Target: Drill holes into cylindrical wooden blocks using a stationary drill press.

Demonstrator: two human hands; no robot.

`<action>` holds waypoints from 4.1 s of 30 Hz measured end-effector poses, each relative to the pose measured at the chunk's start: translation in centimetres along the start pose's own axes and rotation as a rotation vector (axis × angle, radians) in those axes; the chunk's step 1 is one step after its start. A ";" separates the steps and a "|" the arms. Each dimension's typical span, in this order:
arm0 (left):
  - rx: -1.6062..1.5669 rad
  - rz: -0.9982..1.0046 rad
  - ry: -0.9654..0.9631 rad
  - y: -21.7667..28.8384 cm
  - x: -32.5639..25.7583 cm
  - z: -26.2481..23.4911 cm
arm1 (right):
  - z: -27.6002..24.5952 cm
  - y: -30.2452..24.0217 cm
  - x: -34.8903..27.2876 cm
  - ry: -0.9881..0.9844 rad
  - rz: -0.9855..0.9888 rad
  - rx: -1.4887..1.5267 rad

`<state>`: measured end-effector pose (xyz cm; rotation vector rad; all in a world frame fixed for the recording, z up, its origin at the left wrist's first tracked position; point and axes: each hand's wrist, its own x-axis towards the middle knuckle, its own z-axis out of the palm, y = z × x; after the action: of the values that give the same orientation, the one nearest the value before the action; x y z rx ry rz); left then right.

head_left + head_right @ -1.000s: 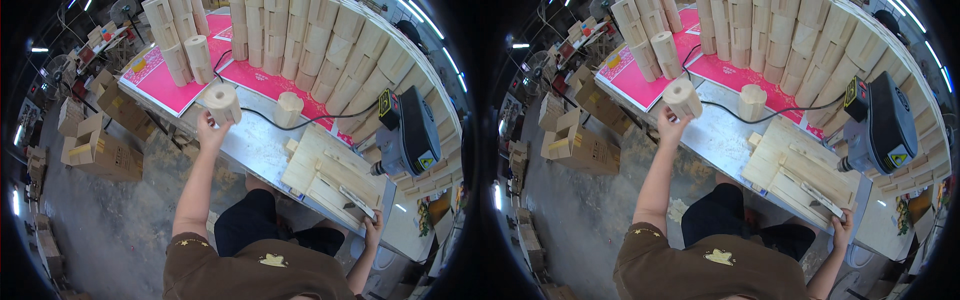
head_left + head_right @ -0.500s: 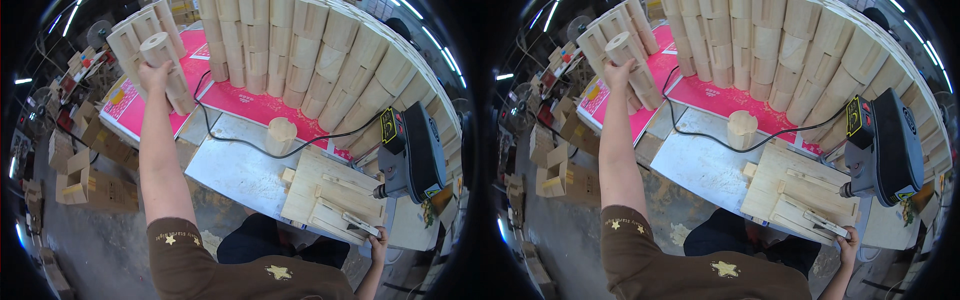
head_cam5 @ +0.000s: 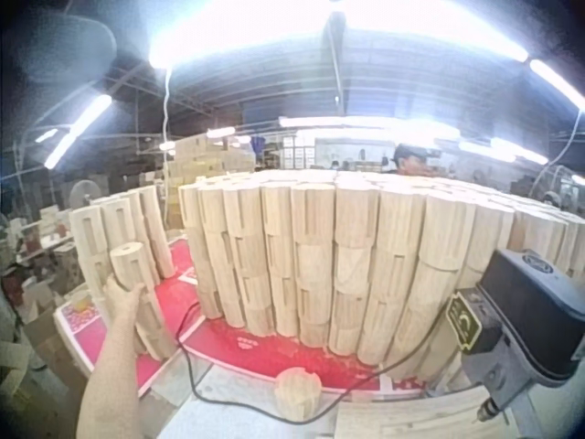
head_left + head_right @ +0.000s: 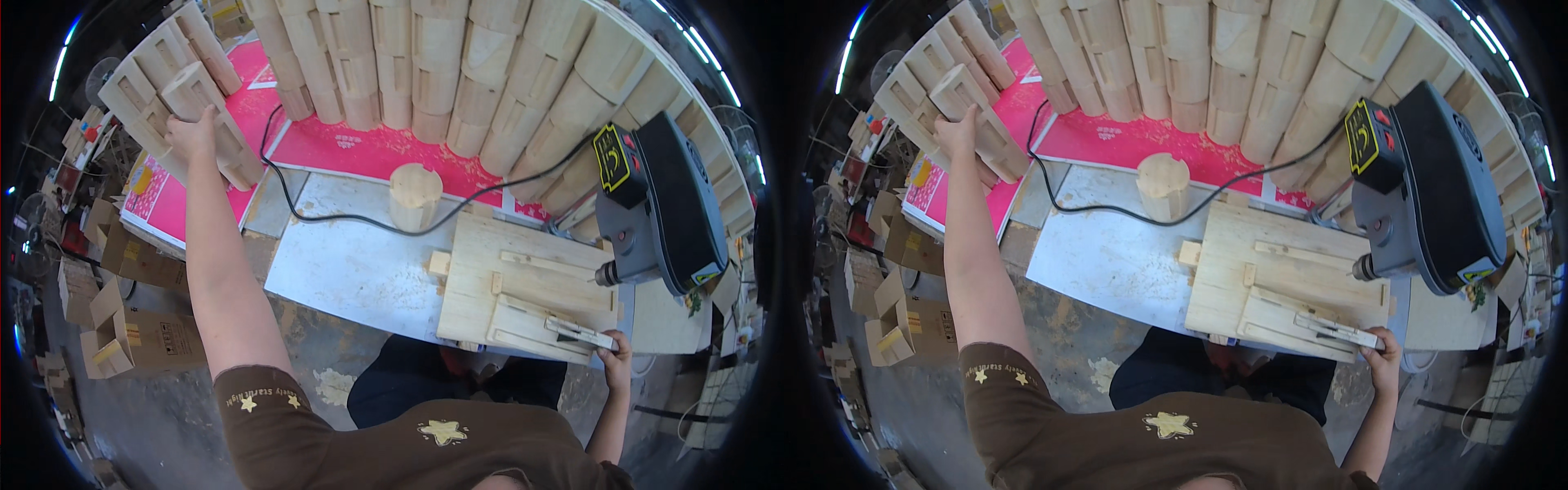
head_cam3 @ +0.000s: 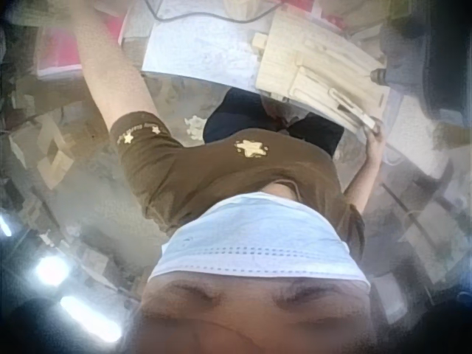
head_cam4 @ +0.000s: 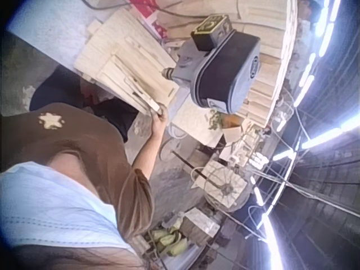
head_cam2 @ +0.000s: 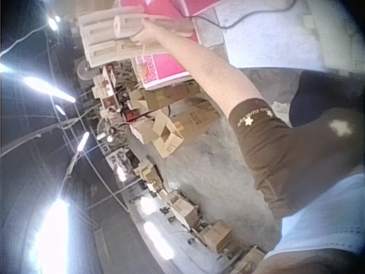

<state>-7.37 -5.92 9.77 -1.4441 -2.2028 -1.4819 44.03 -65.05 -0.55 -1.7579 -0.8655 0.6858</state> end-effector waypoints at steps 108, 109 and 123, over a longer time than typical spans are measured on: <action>-0.552 0.755 -0.884 10.7 -49.1 -9.0 | 5.7 1.9 7.7 0.274 -0.401 0.148; -0.550 0.793 -0.872 10.8 -49.0 -9.1 | 5.6 1.7 7.6 0.256 -0.377 0.187; -0.523 0.807 -0.915 10.2 -48.9 -8.9 | 2.6 -22.5 12.2 1.076 -0.753 0.050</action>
<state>23.17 -43.18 -6.03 -3.1351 -1.0852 -1.2145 43.75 -48.65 19.29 -1.2978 -0.6222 -0.6886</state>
